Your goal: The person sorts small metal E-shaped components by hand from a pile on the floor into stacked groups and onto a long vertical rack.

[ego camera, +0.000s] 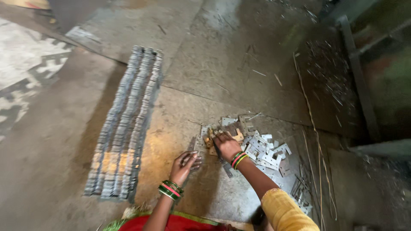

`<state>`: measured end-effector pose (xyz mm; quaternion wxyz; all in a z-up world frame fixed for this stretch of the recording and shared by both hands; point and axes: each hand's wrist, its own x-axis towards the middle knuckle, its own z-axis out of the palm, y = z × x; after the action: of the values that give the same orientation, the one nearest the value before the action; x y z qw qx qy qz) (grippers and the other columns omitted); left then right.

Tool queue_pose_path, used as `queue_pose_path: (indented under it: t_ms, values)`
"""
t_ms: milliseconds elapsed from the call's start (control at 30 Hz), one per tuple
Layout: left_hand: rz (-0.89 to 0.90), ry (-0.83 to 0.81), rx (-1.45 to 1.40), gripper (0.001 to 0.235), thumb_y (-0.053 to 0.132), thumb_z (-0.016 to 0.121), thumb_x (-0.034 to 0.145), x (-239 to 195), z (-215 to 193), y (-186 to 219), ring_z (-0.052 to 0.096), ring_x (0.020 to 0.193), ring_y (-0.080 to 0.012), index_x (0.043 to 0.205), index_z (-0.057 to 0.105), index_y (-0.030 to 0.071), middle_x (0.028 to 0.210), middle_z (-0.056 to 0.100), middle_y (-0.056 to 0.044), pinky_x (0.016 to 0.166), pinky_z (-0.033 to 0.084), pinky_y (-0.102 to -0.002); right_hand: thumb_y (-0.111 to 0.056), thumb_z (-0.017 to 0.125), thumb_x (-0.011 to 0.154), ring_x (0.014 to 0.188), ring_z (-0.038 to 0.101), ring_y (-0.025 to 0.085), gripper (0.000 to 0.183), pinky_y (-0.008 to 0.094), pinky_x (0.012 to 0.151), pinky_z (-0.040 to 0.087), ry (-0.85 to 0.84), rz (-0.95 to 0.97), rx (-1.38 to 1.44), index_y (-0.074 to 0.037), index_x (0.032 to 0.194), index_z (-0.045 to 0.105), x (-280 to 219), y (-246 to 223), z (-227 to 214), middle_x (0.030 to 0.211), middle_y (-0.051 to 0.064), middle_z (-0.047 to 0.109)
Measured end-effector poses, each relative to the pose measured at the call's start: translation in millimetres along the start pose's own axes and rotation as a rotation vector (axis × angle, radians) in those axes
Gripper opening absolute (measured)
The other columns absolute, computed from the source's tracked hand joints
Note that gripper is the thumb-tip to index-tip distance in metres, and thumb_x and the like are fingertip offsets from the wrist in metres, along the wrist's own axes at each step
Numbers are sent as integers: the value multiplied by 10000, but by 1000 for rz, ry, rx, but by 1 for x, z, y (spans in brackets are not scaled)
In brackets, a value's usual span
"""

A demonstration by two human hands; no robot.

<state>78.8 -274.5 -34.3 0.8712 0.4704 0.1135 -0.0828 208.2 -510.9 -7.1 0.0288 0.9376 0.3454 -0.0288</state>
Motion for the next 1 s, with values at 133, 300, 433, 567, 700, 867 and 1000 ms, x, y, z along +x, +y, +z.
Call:
queue_pose_path:
  t_ms: [133, 300, 433, 567, 700, 867, 1000]
  values:
    - [-84, 28, -61, 342, 230, 658, 969, 0, 8, 12, 761, 922, -224, 1220, 679, -1, 1051, 770, -139, 810, 626, -354, -132, 573, 893, 1287, 600, 341, 479, 425, 1090, 490, 82, -94, -47, -52, 1365, 581, -6, -1, -15, 1378, 163, 612]
    - [-123, 51, -71, 373, 253, 644, 970, -10, 7, 27, 761, 953, -235, 1257, 668, 16, 1078, 767, -152, 839, 624, -365, -94, 568, 807, 1192, 618, 358, 534, 429, 970, 508, 129, -91, 29, -3, 1333, 604, -9, -27, -44, 1364, 218, 619]
    - [-86, 43, -60, 383, 270, 638, 974, -10, 7, 26, 765, 962, -243, 1263, 661, 21, 1101, 757, -153, 851, 625, -369, -194, 674, 757, 1152, 634, 346, 480, 421, 934, 544, -80, -117, -63, -12, 1198, 622, -15, -46, -64, 1252, 209, 645]
    - [-47, 34, -65, 444, 314, 635, 982, -10, 6, 25, 751, 987, -253, 1298, 638, 1, 1146, 740, -151, 869, 622, -389, -130, 728, 830, 987, 709, 299, 390, 426, 817, 587, -48, 30, 55, -94, 1215, 669, -15, -55, -85, 1052, 141, 727]
    - [-145, 82, -180, 568, 466, 553, 993, -15, 15, 42, 757, 1019, -255, 1342, 578, 19, 1165, 738, -152, 909, 621, -406, -145, 715, 834, 837, 761, 295, 358, 382, 771, 606, -29, 307, 643, -83, 1187, 720, -9, -49, -114, 966, 179, 769]
    - [-263, 79, -412, 613, 589, 430, 929, -24, 21, 66, 743, 961, -297, 1327, 528, 133, 1132, 753, -179, 867, 612, -453, -79, 650, 798, 1170, 652, 327, 456, 441, 991, 540, -161, 175, 296, -162, 1245, 687, 2, -46, -107, 1322, 123, 667]
    - [-200, 78, -410, 604, 515, 477, 1015, -19, 12, 51, 736, 982, -282, 1345, 554, 16, 1142, 753, -185, 868, 605, -434, -16, 613, 684, 1335, 488, 457, 652, 620, 1099, 365, -49, -104, -32, -253, 1283, 717, 4, -47, -86, 1461, 177, 560]
